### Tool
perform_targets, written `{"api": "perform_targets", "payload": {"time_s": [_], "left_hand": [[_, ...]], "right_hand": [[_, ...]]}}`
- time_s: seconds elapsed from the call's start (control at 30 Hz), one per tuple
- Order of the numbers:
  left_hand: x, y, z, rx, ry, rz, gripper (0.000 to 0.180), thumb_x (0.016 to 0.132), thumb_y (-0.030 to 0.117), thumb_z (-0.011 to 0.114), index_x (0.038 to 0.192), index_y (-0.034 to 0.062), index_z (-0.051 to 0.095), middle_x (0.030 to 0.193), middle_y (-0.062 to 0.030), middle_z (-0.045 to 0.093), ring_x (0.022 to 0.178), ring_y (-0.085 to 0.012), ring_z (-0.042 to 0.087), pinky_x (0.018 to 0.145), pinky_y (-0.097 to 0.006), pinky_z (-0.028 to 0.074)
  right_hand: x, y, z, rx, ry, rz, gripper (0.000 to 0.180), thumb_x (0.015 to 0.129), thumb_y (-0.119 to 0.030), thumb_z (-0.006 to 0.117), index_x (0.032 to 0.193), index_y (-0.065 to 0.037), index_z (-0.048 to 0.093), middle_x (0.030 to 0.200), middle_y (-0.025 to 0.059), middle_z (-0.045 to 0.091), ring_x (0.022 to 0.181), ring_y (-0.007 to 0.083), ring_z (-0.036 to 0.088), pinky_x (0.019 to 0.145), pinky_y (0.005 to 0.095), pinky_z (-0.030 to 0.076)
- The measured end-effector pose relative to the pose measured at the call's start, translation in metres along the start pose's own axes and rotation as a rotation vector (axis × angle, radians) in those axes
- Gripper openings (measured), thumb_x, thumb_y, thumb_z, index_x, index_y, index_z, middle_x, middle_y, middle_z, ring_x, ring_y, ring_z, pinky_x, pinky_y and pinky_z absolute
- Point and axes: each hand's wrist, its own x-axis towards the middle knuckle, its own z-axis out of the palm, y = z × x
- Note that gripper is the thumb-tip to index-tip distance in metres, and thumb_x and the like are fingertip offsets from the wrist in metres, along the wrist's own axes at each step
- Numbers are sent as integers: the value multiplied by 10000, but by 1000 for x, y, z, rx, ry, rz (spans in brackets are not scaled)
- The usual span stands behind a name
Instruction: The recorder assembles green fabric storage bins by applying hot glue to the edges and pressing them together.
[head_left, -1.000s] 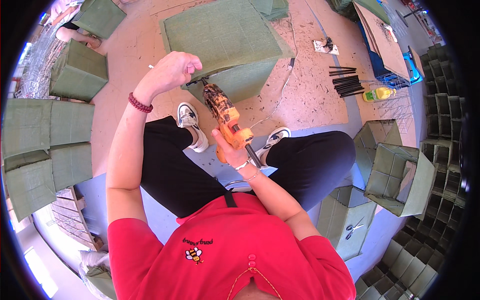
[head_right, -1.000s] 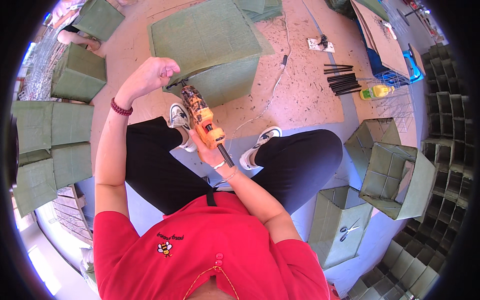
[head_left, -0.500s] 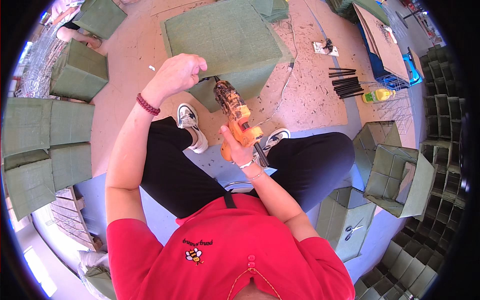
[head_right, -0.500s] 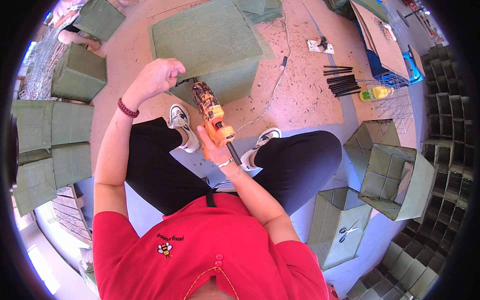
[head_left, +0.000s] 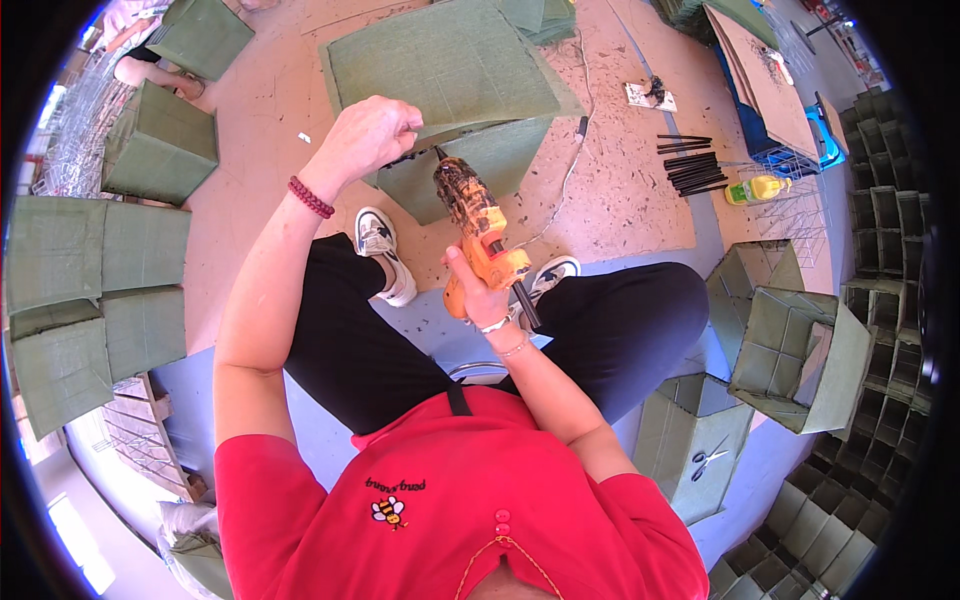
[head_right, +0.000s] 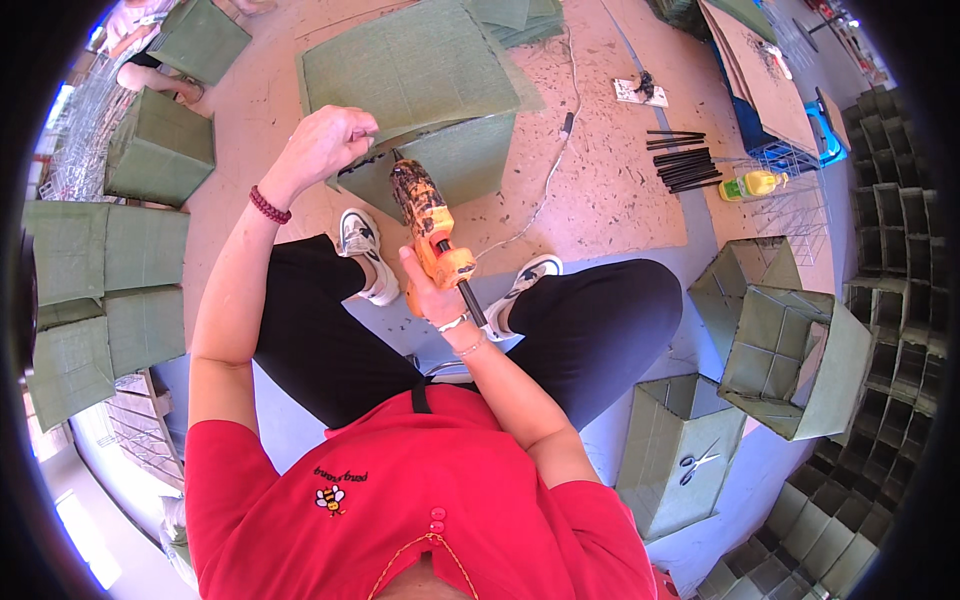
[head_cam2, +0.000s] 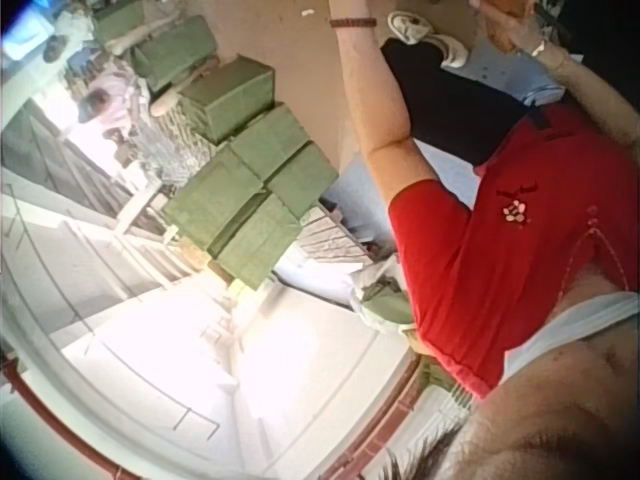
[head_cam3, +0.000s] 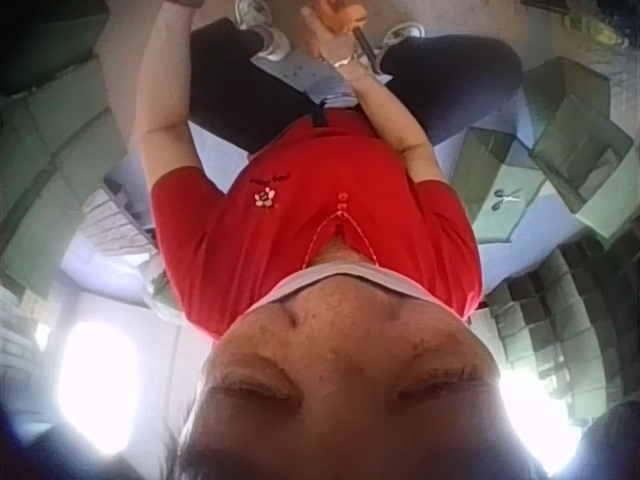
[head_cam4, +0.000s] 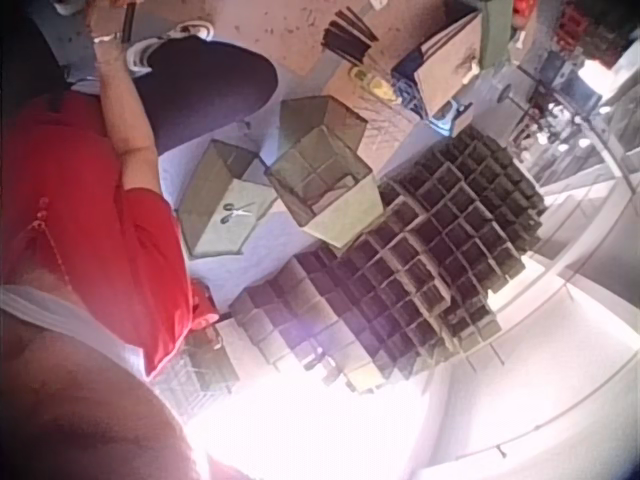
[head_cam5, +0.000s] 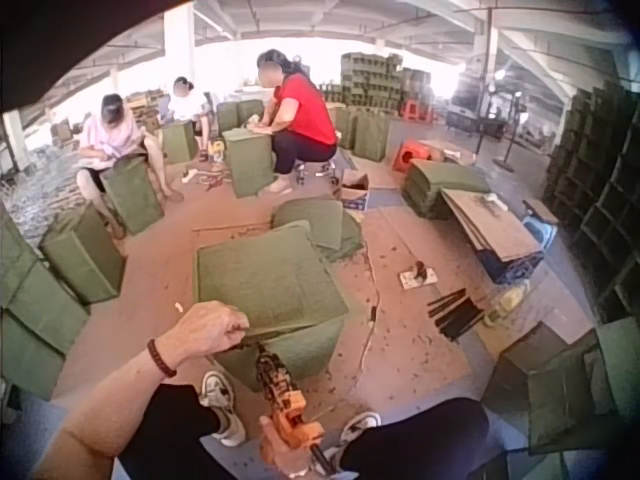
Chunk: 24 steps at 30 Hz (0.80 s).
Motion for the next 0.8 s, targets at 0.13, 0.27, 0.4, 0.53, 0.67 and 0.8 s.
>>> {"api": "perform_targets", "payload": {"time_s": [0.13,0.27,0.4,0.53,0.67,0.8], "left_hand": [[2,-1,5,3,52,44,66,660,65,532,624,20,499,600,-174,523,611,-368,538,539,-433,434],[6,3,5,20,32,45,74,662,65,533,615,20,496,596,-177,519,605,-368,535,530,-436,430],[7,1,6,33,36,50,83,663,65,534,607,21,493,590,-176,515,602,-365,536,528,-437,429],[7,0,8,14,48,57,93,664,66,538,603,17,487,587,-177,513,602,-366,535,527,-435,429],[9,2,10,25,63,48,95,669,70,540,605,18,493,592,-176,519,606,-365,538,533,-437,432],[13,4,12,31,65,65,86,672,74,540,611,23,506,596,-175,524,610,-361,543,540,-438,435]], "right_hand": [[-1,1,1,6,-37,-44,120,856,-124,571,881,-9,547,790,44,589,748,144,578,683,265,450],[-1,3,0,-173,-85,-196,112,861,-122,564,869,-11,552,791,49,586,746,153,579,677,270,451],[0,-2,1,-59,-108,-105,114,863,-124,560,857,-10,554,790,52,585,735,158,577,678,274,451],[0,0,0,-91,-43,-113,109,857,-118,566,850,-10,552,772,48,583,724,149,578,666,272,450],[2,2,-7,-89,-33,-125,184,814,-78,611,997,-64,627,870,88,602,780,242,589,660,338,473],[4,-14,-7,191,-8,116,139,836,-111,605,945,-24,615,844,83,602,756,212,591,647,317,470]]}}
